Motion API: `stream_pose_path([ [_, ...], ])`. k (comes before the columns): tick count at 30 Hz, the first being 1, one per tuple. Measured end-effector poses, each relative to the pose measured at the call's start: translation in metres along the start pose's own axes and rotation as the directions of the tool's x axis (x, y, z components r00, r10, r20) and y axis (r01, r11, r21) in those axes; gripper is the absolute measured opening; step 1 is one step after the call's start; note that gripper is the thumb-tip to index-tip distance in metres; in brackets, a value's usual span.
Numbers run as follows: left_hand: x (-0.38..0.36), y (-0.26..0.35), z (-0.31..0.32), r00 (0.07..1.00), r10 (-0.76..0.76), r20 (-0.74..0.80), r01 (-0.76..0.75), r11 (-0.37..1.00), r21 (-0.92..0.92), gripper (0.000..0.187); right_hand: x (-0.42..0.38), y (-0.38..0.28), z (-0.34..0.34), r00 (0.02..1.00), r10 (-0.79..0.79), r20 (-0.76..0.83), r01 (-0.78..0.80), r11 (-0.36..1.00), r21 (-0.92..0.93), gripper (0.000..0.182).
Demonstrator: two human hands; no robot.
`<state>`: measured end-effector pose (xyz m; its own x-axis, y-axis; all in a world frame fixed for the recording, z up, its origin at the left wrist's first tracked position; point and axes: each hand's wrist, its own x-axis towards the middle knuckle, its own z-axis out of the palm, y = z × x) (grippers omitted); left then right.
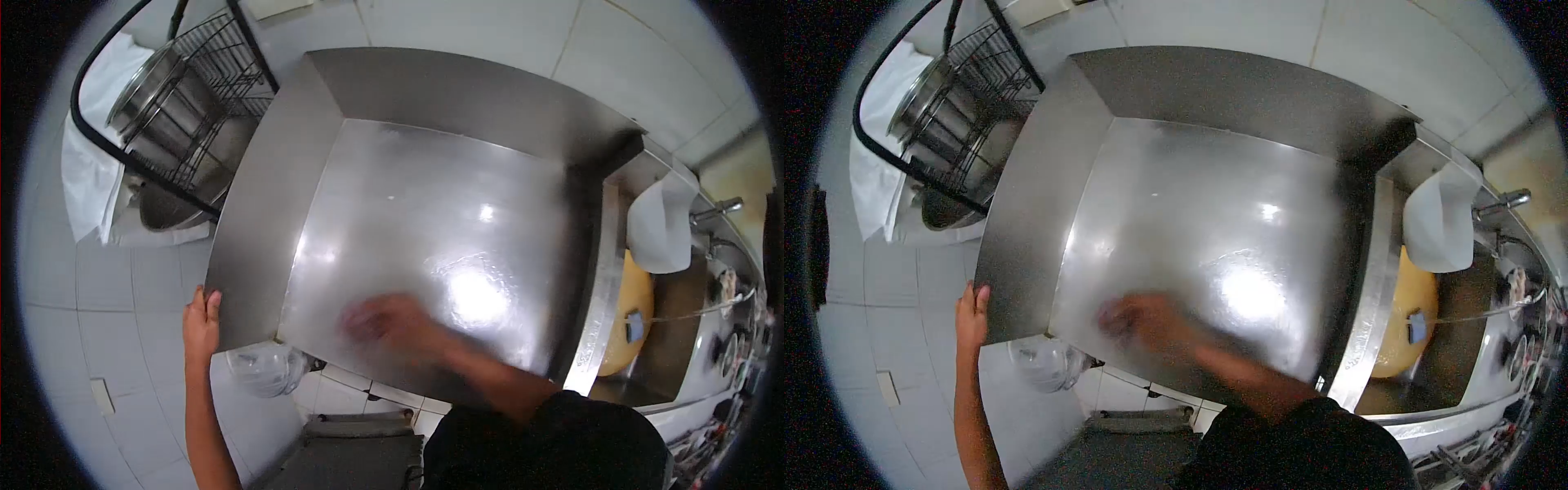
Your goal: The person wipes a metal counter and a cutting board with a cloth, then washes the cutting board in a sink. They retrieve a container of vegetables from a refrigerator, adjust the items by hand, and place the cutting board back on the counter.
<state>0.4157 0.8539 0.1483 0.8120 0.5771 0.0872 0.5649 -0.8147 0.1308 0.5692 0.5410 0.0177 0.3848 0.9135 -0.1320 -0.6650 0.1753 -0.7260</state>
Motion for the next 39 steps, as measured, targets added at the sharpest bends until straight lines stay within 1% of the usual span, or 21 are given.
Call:
stream_pose_path([
  [2,0.004,-0.007,0.008,1.0,0.0,-0.016,-0.001,0.999,-0.053,0.053,-0.03,-0.056,-0.077,0.907,-0.228,-0.354,0.019,0.862,-0.506,0.033],
  [3,0.003,0.002,0.0,0.999,-0.025,0.026,0.026,0.998,-0.064,0.054,-0.044,-0.105,-0.088,0.802,-0.374,-0.465,-0.163,0.612,-0.774,0.033],
  [4,0.003,0.007,-0.004,0.996,-0.052,0.07,0.057,0.996,-0.073,0.054,-0.055,-0.129,-0.122,0.712,-0.545,-0.443,-0.079,0.565,-0.821,0.033],
  [5,0.002,-0.001,0.002,0.999,-0.031,0.033,0.034,0.995,-0.089,0.054,-0.059,-0.143,-0.17,0.568,-0.739,-0.362,-0.22,0.288,-0.932,0.028],
  [6,0.001,-0.014,0.009,1.0,-0.009,-0.003,0.009,0.995,-0.104,0.054,-0.059,-0.153,-0.22,0.455,-0.758,-0.467,-0.411,0.287,-0.866,0.025],
  [8,0.004,-0.015,0.015,1.0,-0.005,-0.019,0.003,0.995,-0.102,0.054,-0.036,-0.158,-0.268,0.325,-0.871,-0.368,-0.409,0.221,-0.885,0.027],
  [11,0.004,-0.002,-0.002,0.996,-0.071,0.062,0.073,0.997,-0.024,0.055,0.028,-0.134,-0.293,0.389,-0.918,-0.069,-0.549,-0.171,-0.818,0.032],
  [16,0.006,-0.013,0.007,0.999,-0.035,0.026,0.036,0.998,-0.045,0.056,0.136,-0.101,-0.276,0.52,-0.85,0.082,-0.054,-0.129,-0.99,0.037],
  [19,0.006,-0.02,0.011,0.999,-0.034,0.028,0.037,0.988,-0.152,0.055,0.174,-0.053,-0.2,0.632,-0.771,0.08,-0.1,-0.183,-0.978,0.035],
  [20,0.006,-0.013,0.005,0.997,-0.059,0.057,0.066,0.99,-0.124,0.054,0.175,-0.024,-0.173,0.732,-0.68,-0.056,0.092,0.18,-0.979,0.038],
  [21,0.005,-0.003,0.0,0.993,-0.083,0.086,0.092,0.991,-0.097,0.054,0.163,0.011,-0.145,0.804,-0.578,0.136,0.045,-0.169,-0.985,0.042],
  [22,0.005,0.005,-0.005,0.988,-0.108,0.114,0.117,0.99,-0.074,0.054,0.148,0.046,-0.116,0.845,-0.496,0.202,0.257,0.045,-0.965,0.046],
  [23,0.008,0.008,-0.011,0.964,-0.166,0.208,0.183,0.981,-0.066,0.054,0.116,0.076,-0.066,0.843,-0.462,0.275,0.282,-0.056,-0.958,0.044],
  [25,0.002,0.003,-0.006,0.992,-0.098,0.085,0.1,0.995,-0.025,0.054,0.065,0.168,0.01,0.91,-0.252,0.328,0.368,0.132,-0.92,0.029],
  [29,-0.002,-0.013,0.006,1.0,-0.027,-0.012,0.027,1.0,-0.01,0.056,0.003,0.302,0.114,0.85,0.175,0.497,0.232,0.723,-0.651,0.004],
  [32,-0.003,0.002,-0.001,0.991,-0.123,0.043,0.122,0.992,0.024,0.058,0.003,0.199,0.127,0.938,-0.071,0.339,0.291,0.695,-0.658,0.011],
  [34,-0.003,0.005,-0.003,0.992,-0.112,0.063,0.114,0.993,-0.035,0.058,0.045,0.15,0.096,0.891,-0.184,0.415,0.429,0.644,-0.634,0.019],
  [35,-0.003,0.005,-0.003,0.991,-0.108,0.075,0.112,0.992,-0.06,0.058,0.065,0.119,0.082,0.932,-0.268,0.245,0.362,0.724,-0.587,0.023],
  [37,-0.002,-0.005,0.003,0.991,-0.117,0.064,0.118,0.993,-0.003,0.057,0.123,0.058,0.026,0.712,-0.631,0.307,0.533,0.202,-0.822,0.028],
  [38,0.0,-0.009,0.005,0.991,-0.125,0.056,0.123,0.992,0.028,0.057,0.142,0.009,0.01,0.793,-0.593,0.14,0.346,0.249,-0.905,0.029],
  [39,0.001,-0.01,0.006,0.991,-0.124,0.057,0.123,0.992,0.012,0.057,0.201,0.0,-0.038,0.567,-0.75,0.341,0.407,-0.105,-0.907,0.026],
])
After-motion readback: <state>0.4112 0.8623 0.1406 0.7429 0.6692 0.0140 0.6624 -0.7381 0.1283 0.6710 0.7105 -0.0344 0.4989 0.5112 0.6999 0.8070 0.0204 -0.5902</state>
